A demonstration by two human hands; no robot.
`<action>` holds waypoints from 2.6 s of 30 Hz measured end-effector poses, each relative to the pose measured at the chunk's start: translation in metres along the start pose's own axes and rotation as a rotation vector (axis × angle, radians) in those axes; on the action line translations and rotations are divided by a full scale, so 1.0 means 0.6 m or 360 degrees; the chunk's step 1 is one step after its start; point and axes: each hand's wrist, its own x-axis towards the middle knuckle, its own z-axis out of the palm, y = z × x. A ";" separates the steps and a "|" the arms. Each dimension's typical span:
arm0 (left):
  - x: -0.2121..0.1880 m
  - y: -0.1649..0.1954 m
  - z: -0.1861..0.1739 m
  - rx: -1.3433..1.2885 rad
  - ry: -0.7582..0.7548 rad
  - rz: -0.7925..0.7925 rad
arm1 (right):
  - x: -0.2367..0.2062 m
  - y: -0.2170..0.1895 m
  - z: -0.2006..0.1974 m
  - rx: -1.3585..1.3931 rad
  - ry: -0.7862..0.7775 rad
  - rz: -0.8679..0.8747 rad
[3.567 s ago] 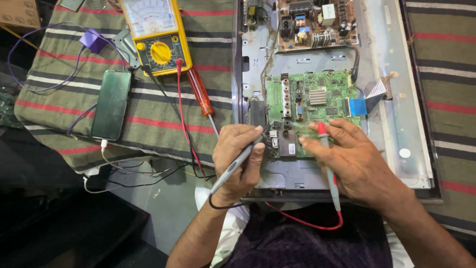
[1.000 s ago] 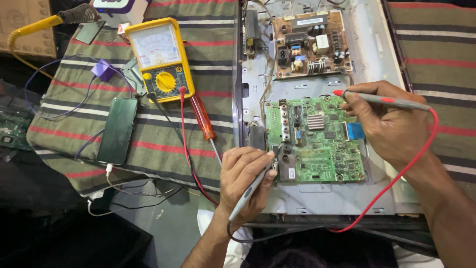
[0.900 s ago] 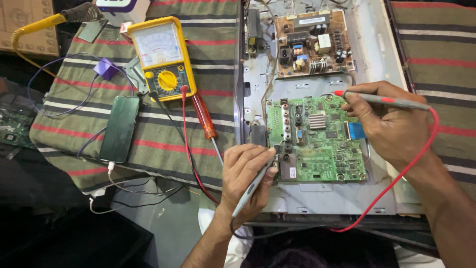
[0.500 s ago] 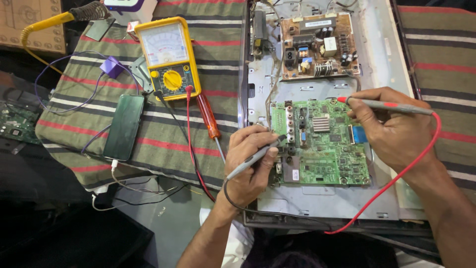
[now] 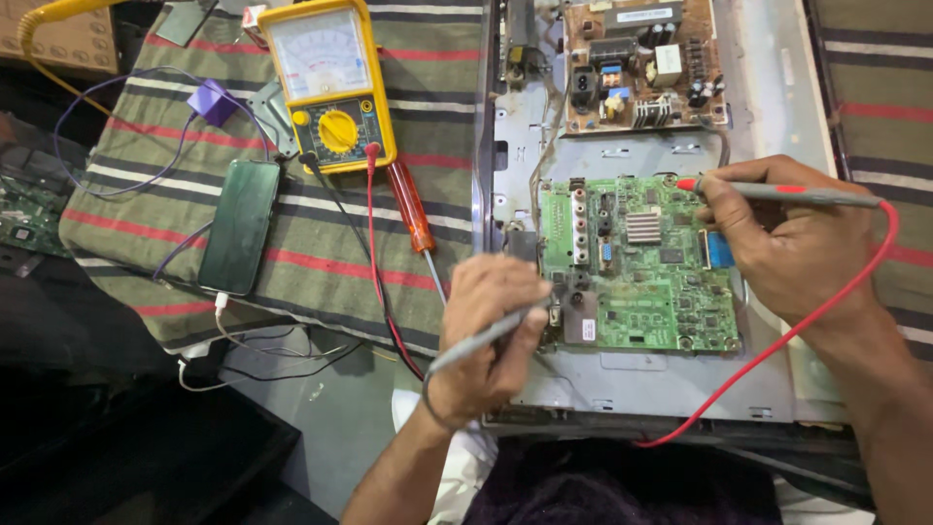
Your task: The person tests a green circuit board inside an opened television using a multimeter, touching the red and black probes to various points on the board while watching the meter. They reposition the board and probes repeatedly to check different components.
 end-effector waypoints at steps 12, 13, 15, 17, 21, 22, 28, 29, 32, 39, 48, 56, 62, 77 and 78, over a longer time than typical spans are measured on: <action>-0.027 0.027 0.005 0.0201 -0.0185 0.0088 | 0.007 0.018 -0.001 0.0030 0.0084 0.0045; -0.027 0.028 0.006 0.0219 -0.0202 0.0092 | 0.006 0.018 -0.001 -0.0011 0.0091 0.0023; -0.027 0.029 0.007 0.0231 -0.0209 0.0078 | 0.005 0.020 -0.001 -0.0060 0.0112 0.0007; -0.027 0.029 0.008 0.0237 -0.0210 0.0072 | 0.006 0.021 -0.001 -0.0067 0.0124 0.0002; -0.025 0.029 0.009 0.0242 -0.0198 0.0080 | 0.008 0.022 0.001 0.0055 0.0075 0.0093; -0.025 0.029 0.009 0.0244 -0.0192 0.0084 | 0.008 0.022 0.001 0.0098 0.0048 0.0134; -0.024 0.030 0.010 0.0223 -0.0189 0.0050 | 0.010 0.018 0.001 -0.0005 0.0033 0.0163; -0.024 0.030 0.010 0.0220 -0.0186 0.0049 | 0.010 0.017 0.002 -0.0024 0.0028 0.0174; -0.024 0.030 0.009 0.0214 -0.0182 0.0051 | 0.012 0.016 0.003 -0.0047 0.0023 0.0190; -0.021 0.029 0.009 0.0206 -0.0160 0.0076 | 0.016 0.010 0.004 0.0026 0.0007 0.0204; -0.025 0.026 0.011 0.0210 -0.0132 0.0098 | 0.019 0.023 0.001 -0.0193 -0.0022 0.0239; -0.037 0.022 0.003 0.0229 -0.0088 0.0090 | 0.034 0.202 0.046 0.0092 -0.0012 0.0260; -0.040 0.020 0.004 0.0217 -0.0058 0.0077 | 0.044 0.302 0.054 -0.0017 -0.0084 0.0290; -0.034 0.023 0.003 0.0255 -0.0061 0.0102 | 0.046 0.199 0.049 0.0080 -0.0057 0.0323; -0.033 0.023 0.003 0.0244 -0.0066 0.0106 | 0.046 0.179 0.041 0.0055 -0.0099 0.0348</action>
